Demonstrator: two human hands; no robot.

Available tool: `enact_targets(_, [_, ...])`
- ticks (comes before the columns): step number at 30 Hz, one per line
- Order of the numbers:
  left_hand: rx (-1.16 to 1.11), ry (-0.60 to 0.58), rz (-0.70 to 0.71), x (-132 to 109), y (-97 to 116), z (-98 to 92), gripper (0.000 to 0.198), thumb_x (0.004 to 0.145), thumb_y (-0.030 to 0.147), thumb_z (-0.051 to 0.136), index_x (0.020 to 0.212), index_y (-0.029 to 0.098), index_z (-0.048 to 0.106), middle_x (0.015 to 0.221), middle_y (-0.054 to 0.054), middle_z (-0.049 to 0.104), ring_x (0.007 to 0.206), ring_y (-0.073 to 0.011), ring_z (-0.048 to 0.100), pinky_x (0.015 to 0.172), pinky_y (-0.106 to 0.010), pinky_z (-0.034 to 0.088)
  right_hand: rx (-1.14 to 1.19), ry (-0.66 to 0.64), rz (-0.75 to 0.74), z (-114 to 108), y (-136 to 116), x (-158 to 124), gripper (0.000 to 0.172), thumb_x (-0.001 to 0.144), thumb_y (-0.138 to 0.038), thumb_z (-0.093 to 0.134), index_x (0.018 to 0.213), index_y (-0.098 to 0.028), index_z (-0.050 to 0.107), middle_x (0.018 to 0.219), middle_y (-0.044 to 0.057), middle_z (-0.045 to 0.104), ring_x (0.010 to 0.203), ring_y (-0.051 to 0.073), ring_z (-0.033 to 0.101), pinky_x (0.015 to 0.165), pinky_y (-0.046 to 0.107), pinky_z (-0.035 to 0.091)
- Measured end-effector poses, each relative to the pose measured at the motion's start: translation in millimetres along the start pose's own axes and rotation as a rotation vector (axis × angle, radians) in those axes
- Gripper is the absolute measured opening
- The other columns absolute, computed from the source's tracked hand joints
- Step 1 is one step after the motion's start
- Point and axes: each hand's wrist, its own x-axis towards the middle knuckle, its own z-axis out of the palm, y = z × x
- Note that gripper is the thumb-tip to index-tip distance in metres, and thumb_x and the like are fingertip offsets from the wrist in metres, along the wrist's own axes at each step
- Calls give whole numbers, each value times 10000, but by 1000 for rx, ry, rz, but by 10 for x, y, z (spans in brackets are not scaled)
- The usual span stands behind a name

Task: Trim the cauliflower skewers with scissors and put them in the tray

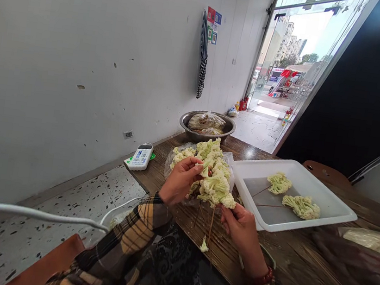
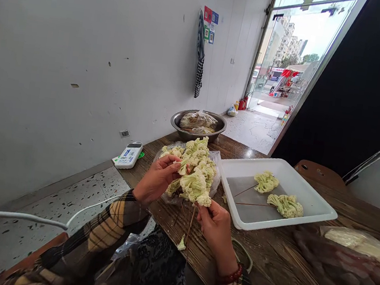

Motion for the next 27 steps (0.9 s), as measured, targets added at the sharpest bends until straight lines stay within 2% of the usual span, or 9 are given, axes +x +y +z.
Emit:
enact_targets(11, [-52,-7,-46,-24,16,75,309,677,363,781,809,174,576,778,-24,695,717,-129,647,634,-226,479,-77,44,-62,-36,-3,13,391,832,-501,592,606,-190,526,479,-50,455,419,82,345,418,229,251])
enact_targets(18, [-35,-3,-25,-35,29,106,295,667,348,776,797,180,572,721,-4,666,677,-133,635,631,-246,476,-136,61,-71,-54,59,24,408,835,-512,583,586,-195,519,438,-56,416,415,87,327,417,233,233])
enact_targets(27, [160,33,89,-25,18,34,198,705,312,745,727,170,609,666,28,577,624,-95,536,603,-222,402,-211,78,-71,-17,-37,-28,399,837,-493,566,574,-197,513,479,-41,461,448,101,382,449,236,286])
